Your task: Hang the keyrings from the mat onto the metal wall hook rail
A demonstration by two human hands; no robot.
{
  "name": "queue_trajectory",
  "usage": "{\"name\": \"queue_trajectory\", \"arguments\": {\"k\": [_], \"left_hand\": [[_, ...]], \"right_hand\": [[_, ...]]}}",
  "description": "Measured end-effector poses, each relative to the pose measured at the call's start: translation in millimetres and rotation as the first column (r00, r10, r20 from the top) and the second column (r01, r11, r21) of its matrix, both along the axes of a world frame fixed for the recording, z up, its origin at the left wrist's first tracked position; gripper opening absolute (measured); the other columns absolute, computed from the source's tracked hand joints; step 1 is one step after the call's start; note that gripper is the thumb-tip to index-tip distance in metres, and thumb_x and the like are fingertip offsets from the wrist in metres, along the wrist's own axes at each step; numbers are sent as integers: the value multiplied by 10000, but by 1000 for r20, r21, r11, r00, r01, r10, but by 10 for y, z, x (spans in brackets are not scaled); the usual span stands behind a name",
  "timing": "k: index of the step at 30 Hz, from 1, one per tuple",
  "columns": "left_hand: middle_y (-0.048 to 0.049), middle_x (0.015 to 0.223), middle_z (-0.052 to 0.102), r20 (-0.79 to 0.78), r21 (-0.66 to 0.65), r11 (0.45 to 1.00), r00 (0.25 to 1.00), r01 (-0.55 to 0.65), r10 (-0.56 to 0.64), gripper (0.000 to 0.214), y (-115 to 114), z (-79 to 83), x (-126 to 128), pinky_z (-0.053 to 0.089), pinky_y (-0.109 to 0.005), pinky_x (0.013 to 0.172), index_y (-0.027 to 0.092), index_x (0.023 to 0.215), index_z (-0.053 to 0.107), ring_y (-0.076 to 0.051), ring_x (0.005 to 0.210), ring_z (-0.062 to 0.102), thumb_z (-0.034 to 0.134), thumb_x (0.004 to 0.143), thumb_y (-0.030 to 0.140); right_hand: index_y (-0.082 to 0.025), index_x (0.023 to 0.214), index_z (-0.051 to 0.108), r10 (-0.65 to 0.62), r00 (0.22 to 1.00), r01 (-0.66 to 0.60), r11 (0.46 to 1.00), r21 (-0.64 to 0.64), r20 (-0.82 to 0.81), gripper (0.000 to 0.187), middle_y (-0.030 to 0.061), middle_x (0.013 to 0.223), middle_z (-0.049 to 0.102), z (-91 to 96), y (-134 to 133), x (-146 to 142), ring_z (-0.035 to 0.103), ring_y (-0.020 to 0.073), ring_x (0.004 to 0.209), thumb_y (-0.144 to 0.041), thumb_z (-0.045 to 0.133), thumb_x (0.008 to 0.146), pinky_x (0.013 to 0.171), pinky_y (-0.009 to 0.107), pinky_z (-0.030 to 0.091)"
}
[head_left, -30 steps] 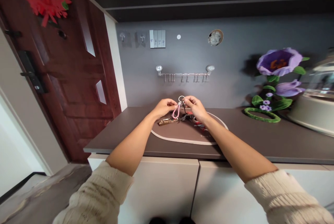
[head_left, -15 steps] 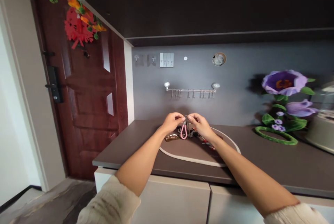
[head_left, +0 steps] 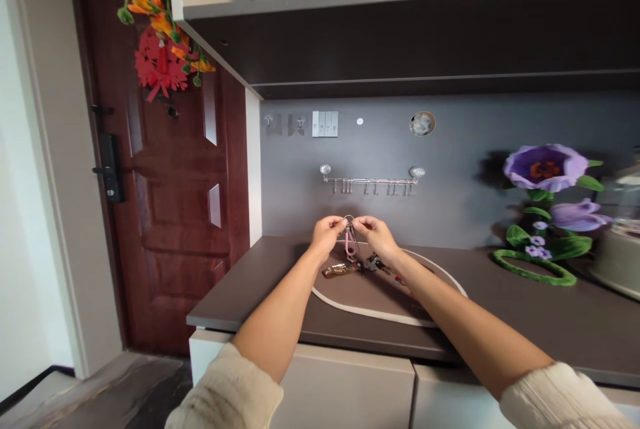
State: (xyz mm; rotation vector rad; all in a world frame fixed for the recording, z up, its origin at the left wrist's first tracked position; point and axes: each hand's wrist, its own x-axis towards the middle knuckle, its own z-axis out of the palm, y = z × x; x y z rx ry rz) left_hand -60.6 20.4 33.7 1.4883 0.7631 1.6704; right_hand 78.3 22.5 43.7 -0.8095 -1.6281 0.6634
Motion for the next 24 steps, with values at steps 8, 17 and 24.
{"name": "queue_trajectory", "arguments": {"k": [8, 17, 24], "left_hand": [[-45, 773, 615, 106, -17, 973, 967, -231, 231, 275, 79, 27, -97, 403, -219, 611, 127, 854, 580, -98, 659, 529, 524, 734, 369], [-36, 757, 602, 21, -146, 783, 789, -605, 614, 269, 246, -64, -245, 402, -248, 640, 160, 809, 553, -123, 687, 540, 392, 793, 375], [-27, 713, 607, -10, -160, 725, 736, -670, 677, 248, 241, -50, -270, 395, -258, 654, 172, 757, 559, -130, 657, 540, 393, 783, 355]], "right_hand": [[-165, 709, 517, 11, 999, -11, 1000, 18, -36, 158, -17, 638, 532, 158, 278, -332, 493, 100, 601, -323, 516, 715, 650, 256, 425], [-169, 650, 475, -69, 937, -8, 976, -218, -342, 134, -19, 573, 515, 443, 577, -676, 484, 69, 477, -149, 420, 770, 533, 240, 463], [-162, 549, 433, -153, 875, -7, 945, -327, -459, 195, -20, 492, 501, 475, 823, -819, 494, 59, 462, -62, 432, 716, 505, 204, 484]]}}
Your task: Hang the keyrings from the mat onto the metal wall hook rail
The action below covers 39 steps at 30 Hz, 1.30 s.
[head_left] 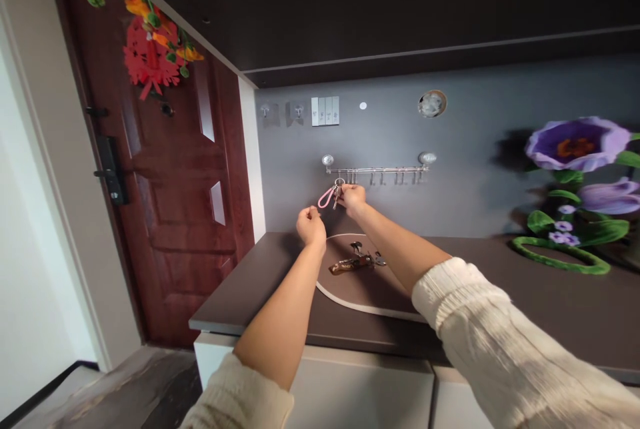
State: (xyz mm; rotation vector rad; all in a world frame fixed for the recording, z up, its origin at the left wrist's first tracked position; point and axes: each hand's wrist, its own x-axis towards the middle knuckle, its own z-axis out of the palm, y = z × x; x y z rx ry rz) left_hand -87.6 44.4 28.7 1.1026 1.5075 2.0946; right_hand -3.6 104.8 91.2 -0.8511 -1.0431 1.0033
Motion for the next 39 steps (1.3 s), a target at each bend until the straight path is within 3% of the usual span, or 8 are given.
{"name": "queue_trajectory", "arguments": {"k": [6, 18, 21, 24, 28, 31, 36, 39], "left_hand": [[-36, 739, 609, 6, -40, 999, 1000, 14, -13, 236, -13, 23, -16, 390, -266, 675, 181, 792, 542, -138, 688, 537, 371, 793, 343], [-26, 743, 606, -15, -15, 1000, 1000, 10, -11, 225, 23, -11, -25, 395, -245, 680, 173, 768, 539, -114, 670, 530, 394, 790, 343], [-24, 738, 602, -26, 6, 997, 997, 79, -79, 219, 15, -21, -3, 399, -240, 661, 168, 778, 547, -110, 665, 529, 420, 774, 345], [-17, 700, 596, -38, 28, 975, 975, 220, -219, 157, -29, -12, 44, 402, -235, 638, 154, 767, 568, -104, 633, 526, 487, 726, 282], [4, 628, 581, -158, -24, 895, 882, 445, -443, 88, -132, 1, 125, 402, -236, 626, 146, 718, 597, -92, 578, 503, 563, 654, 197], [1, 622, 587, -291, -116, 827, 777, 550, -558, 64, -215, -12, 174, 401, -241, 641, 142, 675, 609, -95, 592, 506, 598, 625, 180], [-10, 601, 592, -483, -309, 736, 567, 602, -667, 134, -272, -82, 197, 376, -242, 587, 135, 643, 621, -99, 558, 489, 638, 604, 261], [-11, 582, 596, -558, -412, 688, 432, 597, -709, 223, -250, -141, 194, 352, -238, 549, 139, 643, 637, -100, 530, 477, 648, 592, 356]], "right_hand": [[-167, 559, 449, -3, 1000, 1, 999, -45, -27, 177, -23, 459, 493, -82, 97, -7, 494, 66, 436, -58, 441, 698, 487, 209, 492], [-165, 603, 488, -14, 986, 13, 1000, 7, 165, 128, -26, 518, 524, -170, 109, 168, 490, 59, 459, -98, 478, 712, 504, 201, 459], [-157, 617, 509, 7, 976, -9, 1000, 5, 219, 119, -14, 569, 552, -153, 11, 233, 504, 57, 493, -66, 495, 693, 537, 197, 451], [-158, 659, 532, 26, 966, -26, 1000, -3, 256, 98, -3, 605, 569, -128, -139, 318, 504, 61, 515, -64, 524, 687, 560, 203, 445], [-160, 742, 553, 65, 967, -66, 998, -4, 248, 103, 28, 723, 605, -119, -367, 466, 542, 79, 600, -71, 542, 692, 609, 226, 456], [-151, 778, 567, 64, 960, -74, 997, 26, 272, 110, 53, 804, 619, -180, -507, 605, 557, 89, 644, -80, 540, 698, 627, 236, 456], [-140, 797, 585, -11, 919, -32, 994, 103, 393, 109, 63, 783, 632, -454, -647, 875, 558, 109, 649, -115, 552, 696, 640, 258, 444], [-148, 813, 598, -93, 843, 13, 988, 154, 529, 119, 52, 760, 637, -641, -700, 1018, 563, 127, 680, -149, 543, 708, 672, 276, 439]]}}
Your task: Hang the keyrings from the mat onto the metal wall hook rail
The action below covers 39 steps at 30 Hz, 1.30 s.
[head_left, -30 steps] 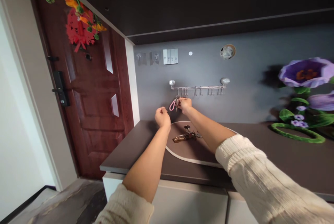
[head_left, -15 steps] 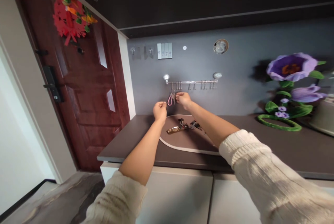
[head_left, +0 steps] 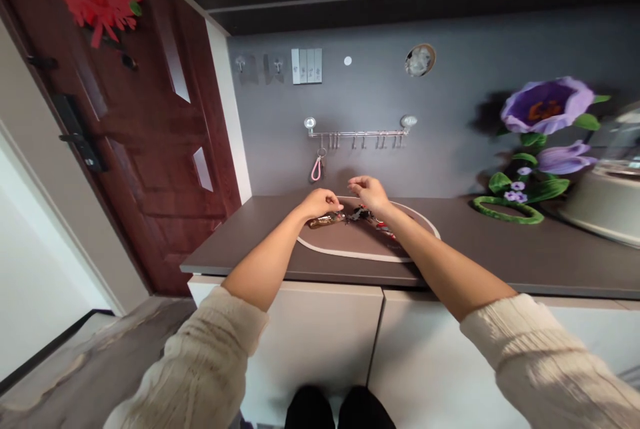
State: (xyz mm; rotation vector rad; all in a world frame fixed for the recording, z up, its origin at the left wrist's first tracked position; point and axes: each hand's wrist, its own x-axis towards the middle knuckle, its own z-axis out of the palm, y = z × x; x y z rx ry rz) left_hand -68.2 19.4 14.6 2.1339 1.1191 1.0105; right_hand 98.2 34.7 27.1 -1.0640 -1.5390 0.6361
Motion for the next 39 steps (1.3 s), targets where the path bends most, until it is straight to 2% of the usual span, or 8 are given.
{"name": "queue_trajectory", "arguments": {"k": [4, 9, 12, 15, 21, 29, 34, 39], "left_hand": [[-1, 539, 581, -142, 17, 1000, 990, 21, -19, 295, 21, -65, 3, 318, -236, 504, 148, 612, 646, -95, 479, 452, 656, 558, 438], [28, 493, 532, -195, 56, 998, 980, 38, -27, 296, 23, -99, 11, 278, -217, 462, 149, 609, 620, -73, 433, 417, 659, 556, 438], [41, 512, 512, -262, 62, 997, 965, 51, -33, 260, 17, -87, 17, 270, -206, 471, 148, 628, 590, -67, 458, 411, 647, 586, 398], [41, 556, 509, -298, 59, 998, 955, 25, -6, 214, -18, -52, 28, 276, -202, 486, 152, 663, 556, -69, 486, 410, 616, 637, 355], [24, 642, 522, -261, 129, 989, 960, -69, 101, 97, -78, 36, 20, 325, -209, 542, 156, 741, 515, -90, 575, 447, 539, 712, 245], [1, 770, 583, -183, 256, 965, 978, -54, 103, 118, -5, 66, -35, 376, -231, 660, 159, 835, 555, -106, 690, 504, 488, 739, 159], [-7, 805, 583, -66, 268, 959, 991, -95, 116, 142, -29, 100, -29, 389, -237, 712, 155, 862, 560, -105, 726, 507, 487, 742, 133], [-1, 793, 561, 108, 230, 967, 991, -107, 84, 145, -44, 138, -15, 382, -229, 731, 150, 872, 549, -95, 734, 495, 493, 741, 124]], "right_hand": [[-156, 824, 619, -72, 969, 60, 997, 57, 237, 132, 52, 766, 644, -115, -71, 90, 561, 137, 689, -162, 534, 722, 717, 293, 428], [-150, 851, 641, -135, 856, 83, 989, 126, 499, 157, 69, 806, 657, -85, -145, 69, 573, 149, 728, -157, 533, 737, 739, 274, 418], [-142, 899, 639, -145, 789, 74, 987, 142, 596, 193, 68, 835, 661, -70, -176, 55, 583, 146, 777, -167, 505, 762, 761, 253, 414], [-130, 930, 636, -145, 755, 76, 988, 135, 640, 217, 80, 888, 661, -68, -196, 50, 587, 147, 834, -168, 487, 776, 785, 239, 408], [-134, 953, 633, -151, 736, 95, 988, 120, 660, 230, 88, 917, 659, -67, -207, 46, 589, 159, 868, -175, 485, 782, 795, 244, 408], [-143, 912, 642, -154, 757, 91, 987, 131, 634, 201, 84, 877, 662, -70, -189, 42, 589, 164, 821, -167, 503, 769, 770, 253, 408], [-154, 862, 640, -131, 840, 88, 991, 106, 527, 160, 59, 813, 659, -96, -149, 38, 573, 138, 745, -173, 529, 748, 730, 249, 412], [-145, 844, 621, -9, 957, 4, 1000, 16, 290, 155, 43, 806, 648, -96, -144, 10, 544, 115, 692, -232, 540, 745, 704, 256, 416]]}}
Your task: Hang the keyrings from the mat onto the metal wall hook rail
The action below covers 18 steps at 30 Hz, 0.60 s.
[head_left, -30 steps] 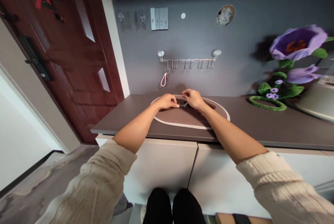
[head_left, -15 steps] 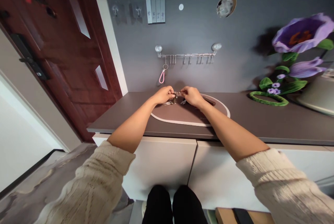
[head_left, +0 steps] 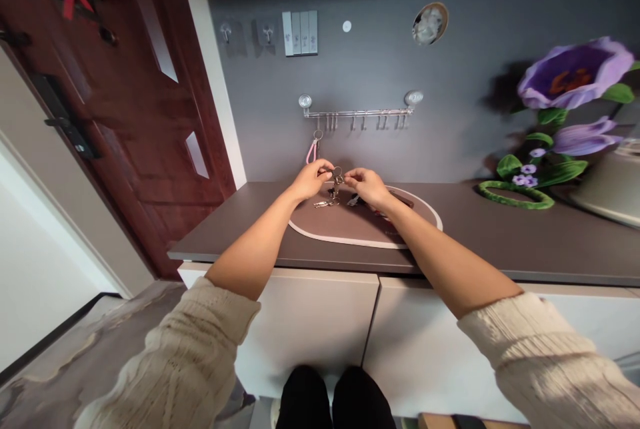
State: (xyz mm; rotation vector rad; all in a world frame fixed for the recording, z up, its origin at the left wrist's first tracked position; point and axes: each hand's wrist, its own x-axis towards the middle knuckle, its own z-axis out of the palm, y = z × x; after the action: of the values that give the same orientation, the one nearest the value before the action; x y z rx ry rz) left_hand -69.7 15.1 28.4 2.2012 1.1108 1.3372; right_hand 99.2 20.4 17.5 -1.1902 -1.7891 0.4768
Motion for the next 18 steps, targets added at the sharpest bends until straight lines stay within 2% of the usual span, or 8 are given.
{"name": "queue_trajectory", "arguments": {"k": [4, 7, 12, 18], "left_hand": [[5, 772, 544, 143, -47, 998, 989, 45, -37, 144, -14, 25, 9, 374, -221, 715, 152, 876, 539, -88, 722, 484, 503, 739, 127], [14, 724, 528, 237, -114, 988, 968, 106, -77, 140, -15, 25, 10, 370, -210, 664, 162, 883, 532, -79, 664, 473, 509, 745, 149], [26, 691, 518, 366, -138, 965, 917, 221, -158, 141, 51, -13, 6, 352, -184, 598, 178, 877, 530, -60, 599, 458, 538, 737, 168], [39, 654, 509, 419, -170, 943, 887, 286, -194, 162, 76, -51, 25, 343, -174, 556, 184, 891, 513, -43, 534, 437, 548, 733, 180]], "right_hand": [[-142, 889, 604, 104, 964, -122, 991, -56, -245, 179, 46, 870, 640, 45, -44, -25, 537, 98, 686, -225, 528, 750, 696, 257, 422], [-159, 893, 603, 161, 922, -195, 979, -61, -353, 181, 46, 905, 635, 74, -76, -29, 547, 100, 712, -250, 545, 747, 688, 258, 424], [-167, 856, 604, 228, 873, -277, 959, -55, -432, 223, 46, 907, 634, 78, -96, -32, 554, 108, 728, -318, 618, 692, 653, 248, 424], [-164, 825, 597, 243, 856, -280, 960, -13, -456, 255, 30, 863, 628, 64, -98, -49, 544, 102, 727, -354, 641, 661, 625, 221, 410]]}}
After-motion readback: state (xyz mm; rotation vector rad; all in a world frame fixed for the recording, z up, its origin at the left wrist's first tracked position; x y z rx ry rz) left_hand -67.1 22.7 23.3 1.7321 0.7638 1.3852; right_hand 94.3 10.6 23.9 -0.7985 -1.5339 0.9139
